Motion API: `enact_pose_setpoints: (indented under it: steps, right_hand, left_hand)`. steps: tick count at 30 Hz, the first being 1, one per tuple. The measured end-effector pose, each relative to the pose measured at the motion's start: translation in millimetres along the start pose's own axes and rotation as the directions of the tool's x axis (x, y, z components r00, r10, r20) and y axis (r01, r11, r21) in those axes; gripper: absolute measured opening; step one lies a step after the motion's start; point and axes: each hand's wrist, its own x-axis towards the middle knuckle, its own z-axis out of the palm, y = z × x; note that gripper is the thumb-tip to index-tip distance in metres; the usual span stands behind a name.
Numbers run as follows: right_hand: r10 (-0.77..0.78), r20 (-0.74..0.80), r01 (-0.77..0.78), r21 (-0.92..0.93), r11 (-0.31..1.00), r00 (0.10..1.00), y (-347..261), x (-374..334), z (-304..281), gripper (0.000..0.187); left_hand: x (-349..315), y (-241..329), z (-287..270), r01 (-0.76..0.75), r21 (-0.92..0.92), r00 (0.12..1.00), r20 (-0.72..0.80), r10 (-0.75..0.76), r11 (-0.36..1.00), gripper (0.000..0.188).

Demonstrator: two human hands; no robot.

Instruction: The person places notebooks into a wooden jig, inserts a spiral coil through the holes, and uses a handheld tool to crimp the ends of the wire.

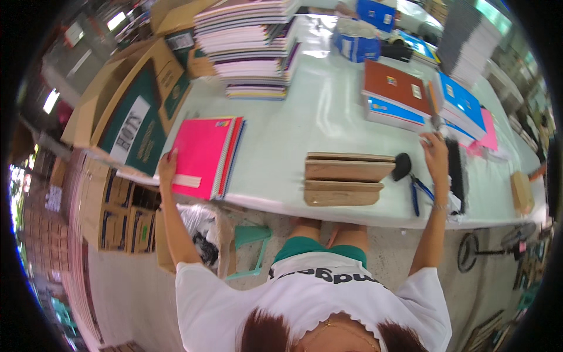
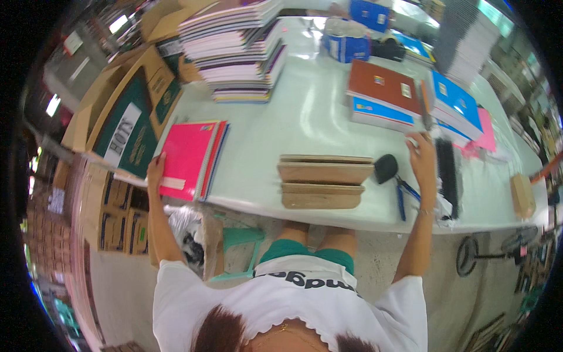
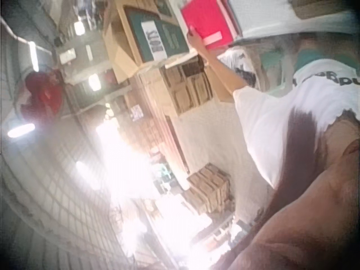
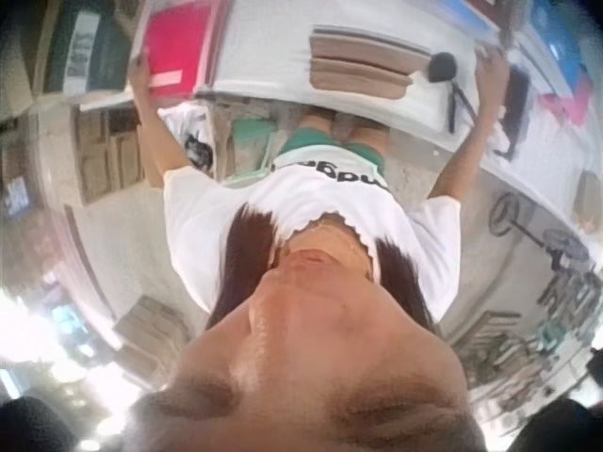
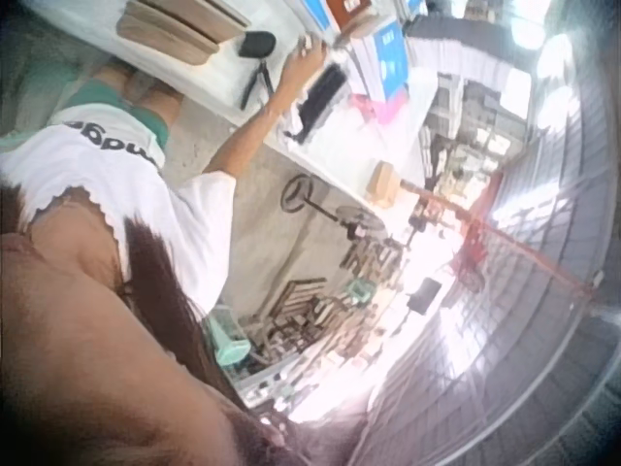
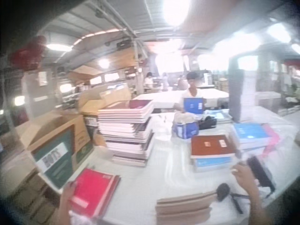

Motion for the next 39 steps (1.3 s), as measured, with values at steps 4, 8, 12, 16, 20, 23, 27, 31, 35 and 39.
enact_pose_setpoints:
  steps: [4, 8, 12, 16, 20, 23, 27, 31, 35, 39]
  right_hand:
    - [-0.008, -0.021, 0.008, 0.016, 1.000, 1.000, 17.7, 23.6, -0.6, 0.015]
    - [-0.130, -0.027, 0.130, 0.007, 0.991, 0.991, 18.4, 56.0, 29.8, 0.021]
    - [-0.262, -0.074, 0.262, -0.004, 0.965, 0.962, 28.5, 101.0, 76.0, 0.032]
    - [-0.190, 0.044, 0.194, -0.126, 0.973, 0.981, 38.7, 127.1, 99.1, 0.037]
    - [-0.192, 0.068, 0.203, -0.283, 0.937, 0.979, 40.0, 126.0, 106.6, 0.035]
    - [-0.259, 0.205, 0.315, -0.330, 0.890, 0.944, 45.3, 127.9, 92.8, 0.028]
    - [-0.346, 0.229, 0.413, -0.412, 0.812, 0.910, 43.9, 125.5, 92.4, 0.023]
    - [-0.390, 0.171, 0.423, -0.469, 0.775, 0.905, 40.2, 120.0, 95.9, 0.022]
    - [-0.320, 0.169, 0.361, -0.512, 0.780, 0.932, 35.6, 112.4, 91.8, 0.035]
    - [-0.162, 0.003, 0.151, -0.375, 0.914, 0.987, 23.6, 114.0, 69.1, 0.039]
  left_hand:
    - [13.1, 35.5, 24.6, -0.062, -0.024, 0.996, 0.062, 0.063, 0.998, 0.051]
    - [-3.2, 38.0, 19.4, -0.074, -0.063, 0.997, -0.028, 0.072, 0.995, 0.048]
    - [-16.1, 54.8, 10.2, -0.050, 0.217, 0.995, -0.072, 0.068, 0.975, 0.049]
    - [-43.9, 146.1, 18.4, -0.217, 0.259, 0.955, -0.143, 0.260, 0.941, 0.047]
    - [-116.6, 246.8, 29.6, -0.507, -0.293, 0.807, 0.169, 0.566, 0.810, 0.050]
    - [-177.8, 306.5, 42.5, -0.412, -0.597, 0.694, 0.284, 0.662, 0.688, 0.066]
    - [-203.8, 340.0, 58.7, -0.164, -0.649, 0.777, 0.378, 0.503, 0.743, 0.066]
    - [-196.0, 337.4, 85.1, -0.131, -0.704, 0.820, 0.318, 0.475, 0.698, 0.056]
    - [-184.6, 343.3, 97.9, -0.151, -0.744, 0.838, 0.253, 0.483, 0.650, 0.047]
    - [-181.9, 364.9, 76.8, -0.375, -0.651, 0.836, 0.070, 0.544, 0.660, 0.046]
